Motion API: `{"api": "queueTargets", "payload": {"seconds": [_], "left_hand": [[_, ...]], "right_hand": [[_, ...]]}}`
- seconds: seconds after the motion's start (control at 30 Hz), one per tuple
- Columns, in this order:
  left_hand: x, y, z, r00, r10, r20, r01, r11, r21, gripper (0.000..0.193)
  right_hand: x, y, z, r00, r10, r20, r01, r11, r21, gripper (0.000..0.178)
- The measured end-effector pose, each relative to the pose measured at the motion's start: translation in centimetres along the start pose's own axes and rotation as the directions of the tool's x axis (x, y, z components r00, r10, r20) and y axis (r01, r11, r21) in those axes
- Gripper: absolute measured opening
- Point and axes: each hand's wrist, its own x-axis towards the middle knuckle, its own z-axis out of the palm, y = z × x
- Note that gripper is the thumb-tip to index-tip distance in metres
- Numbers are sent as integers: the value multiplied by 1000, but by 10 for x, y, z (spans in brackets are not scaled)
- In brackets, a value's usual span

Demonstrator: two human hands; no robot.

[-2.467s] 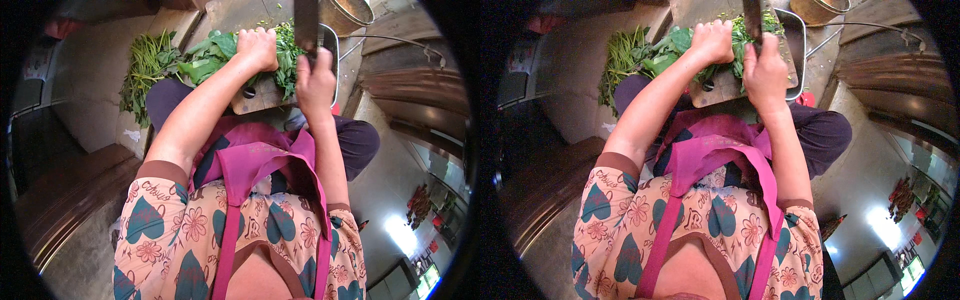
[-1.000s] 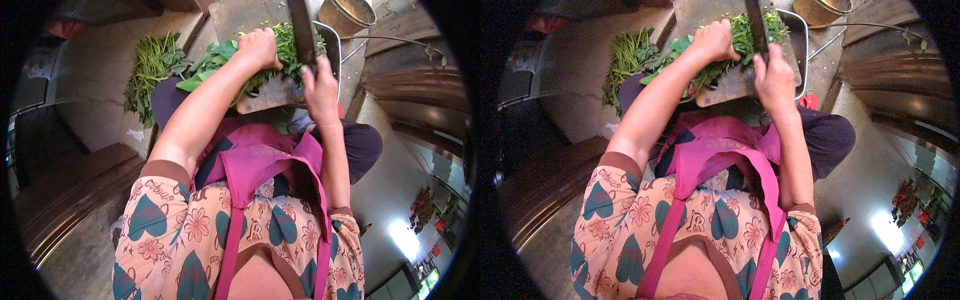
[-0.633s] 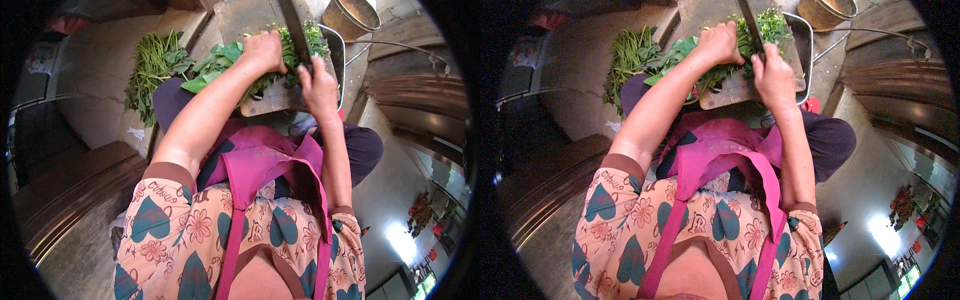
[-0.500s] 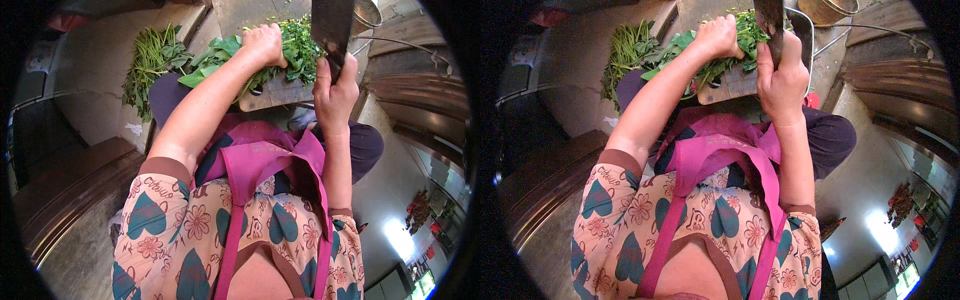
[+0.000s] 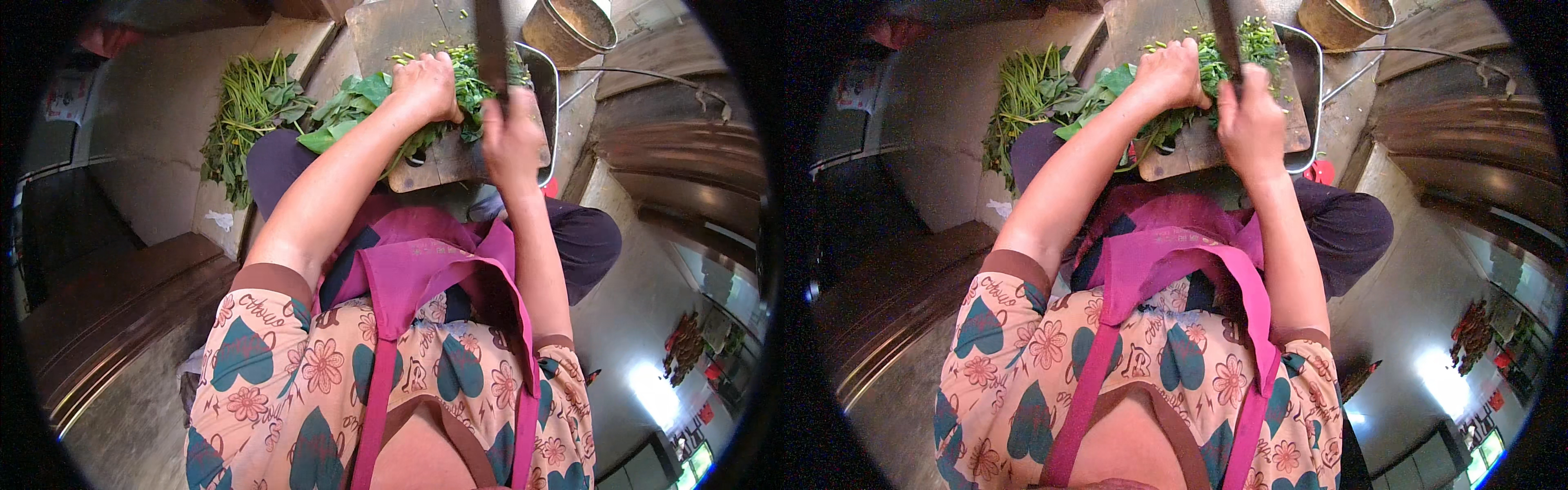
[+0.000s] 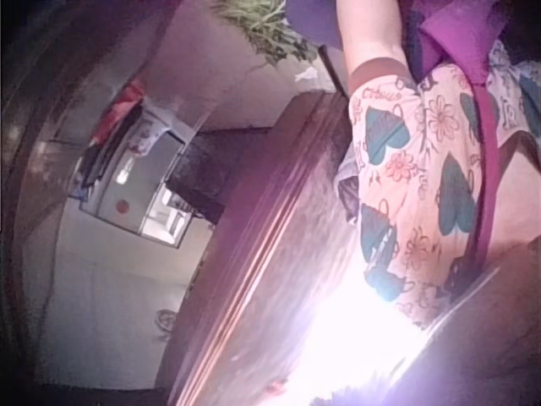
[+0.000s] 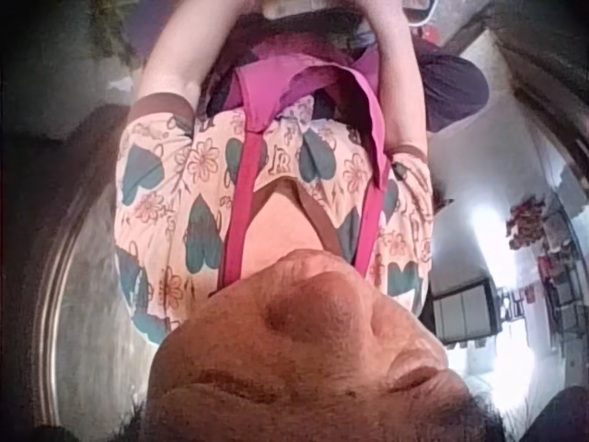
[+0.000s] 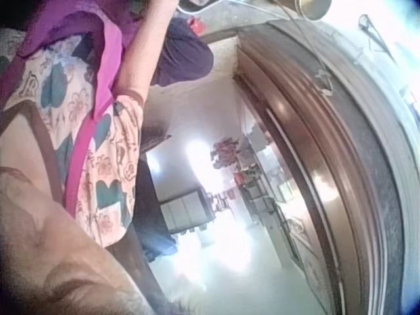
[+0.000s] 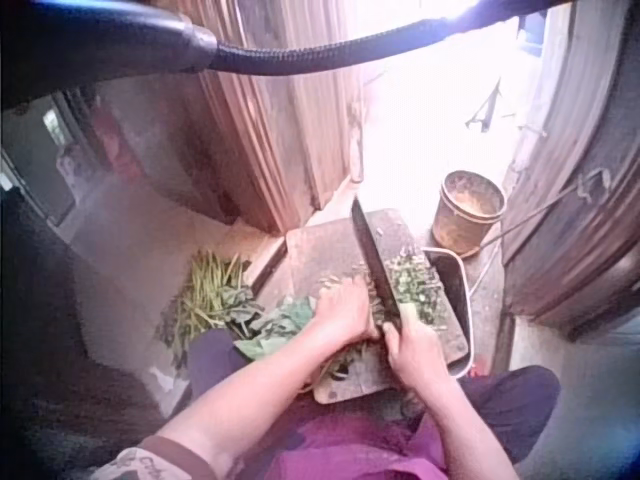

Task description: The person sits on the floor and uses a knife to chop a large bunch of leafy green vegetables on a wooden cutting board. The chopped pieces accumulate on the board as the person continues cutting.

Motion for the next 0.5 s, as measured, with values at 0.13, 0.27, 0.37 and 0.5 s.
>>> {"api": "queueTargets", "payload": {"seconds": [0.13, 0.27, 0.37, 0.5], "left_hand": [[-3, -1, 5, 999, 0, -43, 0, 1000, -9, 78], [-1, 0, 6, 1000, -4, -9, 4, 1000, -2, 86], [0, 0, 3, 1000, -9, 23, 9, 1000, -12, 83], [-2, 1, 9, 989, 48, -143, -41, 998, 47, 79]], "right_hand": [[11, 8, -4, 989, 56, 134, -49, 997, -60, 30], [20, -33, -34, 989, 54, -141, -43, 996, 75, 32], [12, -2, -1, 991, 83, 109, -79, 996, -42, 25], [23, 8, 15, 856, 259, 447, -171, 959, -227, 24]]}}
